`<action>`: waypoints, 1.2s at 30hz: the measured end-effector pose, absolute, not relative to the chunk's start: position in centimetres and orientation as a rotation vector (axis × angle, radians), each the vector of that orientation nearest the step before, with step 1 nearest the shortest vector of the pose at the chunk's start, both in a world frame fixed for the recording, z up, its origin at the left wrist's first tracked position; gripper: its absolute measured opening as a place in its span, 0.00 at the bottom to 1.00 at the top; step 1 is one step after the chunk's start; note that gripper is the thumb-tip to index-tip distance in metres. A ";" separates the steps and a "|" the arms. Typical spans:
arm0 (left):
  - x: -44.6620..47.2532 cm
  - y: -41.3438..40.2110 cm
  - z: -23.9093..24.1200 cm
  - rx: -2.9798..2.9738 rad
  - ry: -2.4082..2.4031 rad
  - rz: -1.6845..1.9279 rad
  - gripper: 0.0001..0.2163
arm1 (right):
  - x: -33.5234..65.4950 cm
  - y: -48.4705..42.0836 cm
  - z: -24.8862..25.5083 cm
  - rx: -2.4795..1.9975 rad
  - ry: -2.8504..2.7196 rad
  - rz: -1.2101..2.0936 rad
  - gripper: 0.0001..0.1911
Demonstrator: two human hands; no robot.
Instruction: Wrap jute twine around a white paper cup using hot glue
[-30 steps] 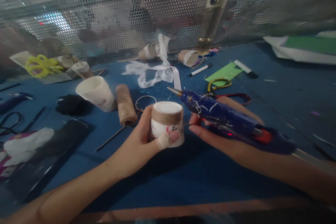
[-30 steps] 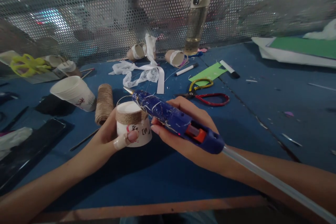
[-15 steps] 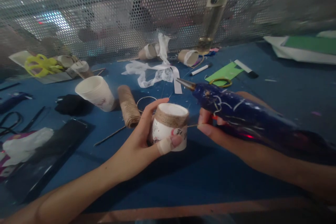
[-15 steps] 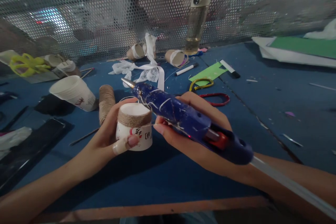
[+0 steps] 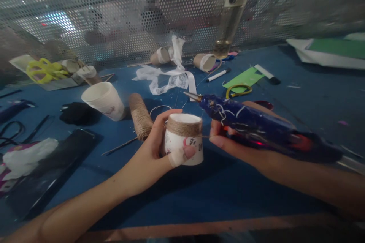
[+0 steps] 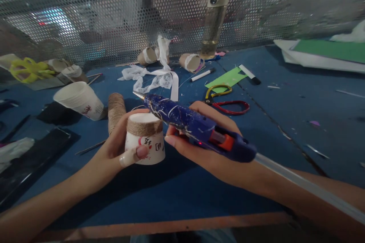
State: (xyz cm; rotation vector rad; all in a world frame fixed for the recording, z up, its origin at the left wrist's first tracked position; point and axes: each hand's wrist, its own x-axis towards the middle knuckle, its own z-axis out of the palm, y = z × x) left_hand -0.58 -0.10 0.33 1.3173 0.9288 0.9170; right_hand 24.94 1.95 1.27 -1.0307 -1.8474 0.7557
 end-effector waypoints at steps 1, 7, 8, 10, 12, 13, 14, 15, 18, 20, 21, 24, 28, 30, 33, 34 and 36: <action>-0.6 -0.1 0.3 1.318 0.929 0.916 0.28 | 24.9 2.0 1.2 -1.039 -1.829 0.830 0.08; -0.7 0.0 0.2 1.281 0.893 0.895 0.29 | 24.4 2.5 1.4 -1.017 -1.770 0.981 0.15; -0.7 0.0 0.2 1.273 0.890 0.895 0.29 | 24.4 2.5 1.5 -1.018 -1.765 0.980 0.15; -0.7 0.0 0.1 1.270 0.894 0.889 0.30 | 24.4 2.7 1.6 -1.046 -1.759 0.971 0.17; -0.6 0.0 0.2 1.262 0.899 0.884 0.29 | 24.4 2.8 1.8 -1.115 -1.752 0.970 0.21; -0.5 0.0 0.2 1.254 0.901 0.885 0.29 | 24.4 2.8 1.8 -1.153 -1.743 0.981 0.23; -0.5 0.0 0.2 1.244 0.902 0.887 0.29 | 24.3 2.8 1.9 -1.181 -1.734 0.998 0.24; -0.4 0.0 0.3 1.233 0.903 0.889 0.30 | 24.3 2.7 1.9 -1.196 -1.727 1.013 0.25; -0.3 0.0 0.4 1.205 0.899 0.885 0.32 | 24.1 2.7 1.9 -1.186 -1.710 1.036 0.24; -0.2 0.0 0.5 1.196 0.897 0.878 0.32 | 24.2 2.7 1.8 -1.195 -1.698 1.061 0.23; -0.2 0.1 0.5 1.195 0.899 0.875 0.32 | 24.2 2.7 1.7 -1.207 -1.690 1.079 0.22; -0.2 0.2 0.7 1.204 0.900 0.868 0.32 | 24.4 2.7 1.5 -1.227 -1.682 1.097 0.20; -0.2 0.2 0.7 1.217 0.895 0.862 0.32 | 24.4 2.6 1.6 -1.213 -1.681 1.095 0.21; -0.3 0.2 0.7 1.222 0.892 0.860 0.32 | 24.3 2.6 1.7 -1.215 -1.669 1.109 0.23; -0.3 0.0 0.6 1.218 0.888 0.866 0.31 | 24.2 2.6 1.7 -1.226 -1.636 1.128 0.24; -0.3 0.0 0.6 1.218 0.887 0.867 0.31 | 24.2 2.6 1.7 -1.230 -1.622 1.138 0.25; -0.3 0.0 0.5 1.226 0.891 0.868 0.31 | 24.2 2.7 1.6 -1.235 -1.593 1.162 0.24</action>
